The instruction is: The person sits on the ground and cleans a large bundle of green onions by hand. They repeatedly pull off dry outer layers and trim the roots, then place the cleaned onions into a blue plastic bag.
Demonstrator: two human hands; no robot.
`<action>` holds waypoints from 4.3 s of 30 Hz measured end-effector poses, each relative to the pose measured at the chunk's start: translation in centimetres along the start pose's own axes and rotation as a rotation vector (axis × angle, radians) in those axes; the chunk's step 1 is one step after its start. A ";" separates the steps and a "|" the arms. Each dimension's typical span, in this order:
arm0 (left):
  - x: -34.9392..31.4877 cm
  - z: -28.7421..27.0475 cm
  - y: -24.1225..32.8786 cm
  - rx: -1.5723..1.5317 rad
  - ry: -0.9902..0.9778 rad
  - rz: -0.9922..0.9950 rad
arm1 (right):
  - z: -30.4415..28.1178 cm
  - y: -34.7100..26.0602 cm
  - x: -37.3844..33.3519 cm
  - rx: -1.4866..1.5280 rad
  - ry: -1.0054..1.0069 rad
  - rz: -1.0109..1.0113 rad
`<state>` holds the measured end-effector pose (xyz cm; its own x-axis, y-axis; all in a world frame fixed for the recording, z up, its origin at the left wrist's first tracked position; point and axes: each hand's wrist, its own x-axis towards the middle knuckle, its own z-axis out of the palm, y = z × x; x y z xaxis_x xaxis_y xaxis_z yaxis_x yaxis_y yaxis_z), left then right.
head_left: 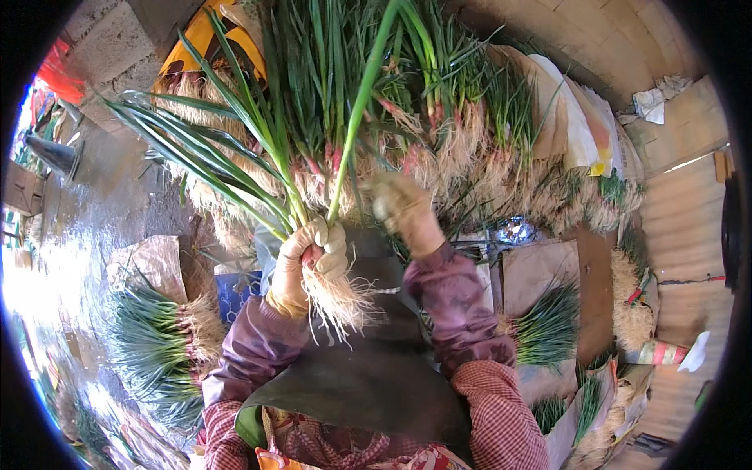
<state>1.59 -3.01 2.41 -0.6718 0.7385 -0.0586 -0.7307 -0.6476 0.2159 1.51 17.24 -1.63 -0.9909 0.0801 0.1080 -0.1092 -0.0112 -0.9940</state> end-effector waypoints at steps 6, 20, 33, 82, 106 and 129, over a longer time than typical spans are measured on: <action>-0.5 -0.9 -0.2 0.001 0.018 0.007 | 4.5 -3.2 -0.9 -0.182 -0.260 -0.045; -0.3 -1.8 4.0 0.236 0.096 0.140 | 0.8 -3.4 2.8 -1.009 0.190 -0.053; 2.0 -3.8 1.6 0.758 0.339 0.194 | 5.1 -4.6 3.3 -0.982 -0.107 -0.136; 0.3 -2.5 -1.9 0.721 0.464 0.131 | 5.3 -1.3 -0.3 -0.893 0.352 -0.291; -0.7 -3.2 0.1 -0.004 0.062 -0.048 | 5.1 2.5 1.2 -0.640 0.301 -0.248; -1.0 0.3 2.3 0.550 0.241 0.137 | -8.2 -7.0 6.4 -1.429 0.617 0.206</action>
<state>0.56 -5.20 3.22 -0.8109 0.5502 -0.1995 -0.5090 -0.4948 0.7043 -3.45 26.05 5.89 -0.7560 0.5794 0.3046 0.5344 0.8150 -0.2238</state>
